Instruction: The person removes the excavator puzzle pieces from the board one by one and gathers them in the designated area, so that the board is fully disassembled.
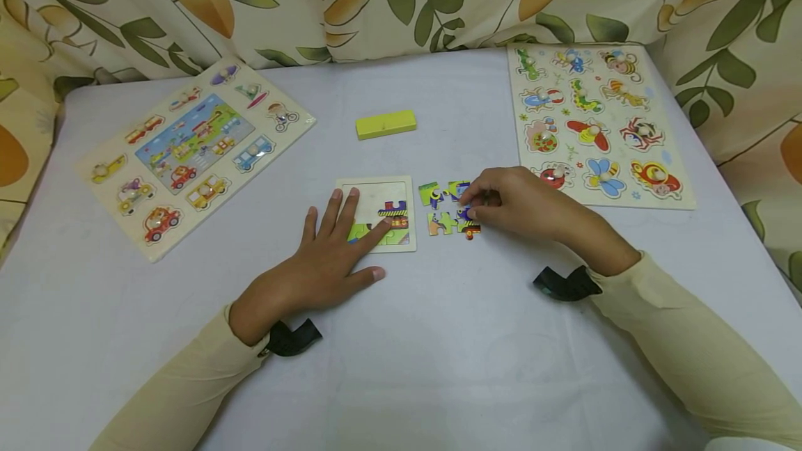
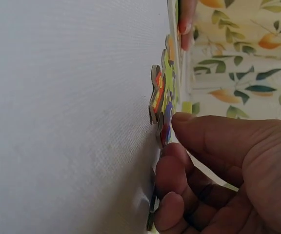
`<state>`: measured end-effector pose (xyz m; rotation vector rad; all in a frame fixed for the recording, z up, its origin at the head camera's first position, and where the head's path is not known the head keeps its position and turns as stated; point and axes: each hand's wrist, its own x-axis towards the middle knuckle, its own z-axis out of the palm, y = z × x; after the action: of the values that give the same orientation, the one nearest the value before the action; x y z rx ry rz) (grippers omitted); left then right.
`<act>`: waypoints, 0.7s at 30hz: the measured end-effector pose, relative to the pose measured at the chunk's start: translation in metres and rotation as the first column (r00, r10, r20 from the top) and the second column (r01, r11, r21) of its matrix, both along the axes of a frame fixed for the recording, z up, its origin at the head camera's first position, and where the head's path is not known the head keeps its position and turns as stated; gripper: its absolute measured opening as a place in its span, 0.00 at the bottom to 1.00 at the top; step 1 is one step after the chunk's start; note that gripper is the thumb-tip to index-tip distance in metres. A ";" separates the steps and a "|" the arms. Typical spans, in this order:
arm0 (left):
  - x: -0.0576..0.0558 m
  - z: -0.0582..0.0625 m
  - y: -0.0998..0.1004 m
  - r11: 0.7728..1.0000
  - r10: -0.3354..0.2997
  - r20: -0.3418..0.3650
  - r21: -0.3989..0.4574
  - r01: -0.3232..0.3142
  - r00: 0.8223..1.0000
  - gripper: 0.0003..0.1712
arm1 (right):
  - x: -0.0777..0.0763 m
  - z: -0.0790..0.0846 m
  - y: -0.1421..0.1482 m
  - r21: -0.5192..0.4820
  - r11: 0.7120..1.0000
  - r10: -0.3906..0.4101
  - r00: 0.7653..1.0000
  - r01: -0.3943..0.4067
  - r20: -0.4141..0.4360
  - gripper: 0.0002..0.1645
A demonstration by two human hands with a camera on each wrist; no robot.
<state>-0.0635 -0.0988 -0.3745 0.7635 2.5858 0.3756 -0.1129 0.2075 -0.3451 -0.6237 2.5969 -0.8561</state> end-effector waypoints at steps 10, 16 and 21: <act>0.000 0.000 0.000 1.000 -0.003 0.010 0.005 0.003 1.000 0.41 | -0.003 0.005 -0.004 -0.029 1.000 -0.009 0.999 0.008 -0.046 0.09; 0.000 0.000 0.000 1.000 -0.003 0.016 0.011 0.002 1.000 0.39 | -0.005 0.007 -0.009 -0.039 0.999 -0.007 0.998 0.005 -0.061 0.09; 0.000 0.002 0.000 1.000 -0.009 0.015 0.009 0.009 1.000 0.38 | -0.008 0.009 -0.014 -0.056 0.998 -0.002 0.999 0.000 -0.036 0.09</act>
<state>-0.0638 -0.0985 -0.3727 0.7722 2.5675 0.3889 -0.1211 0.1932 -0.3363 -0.6589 2.6141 -0.9285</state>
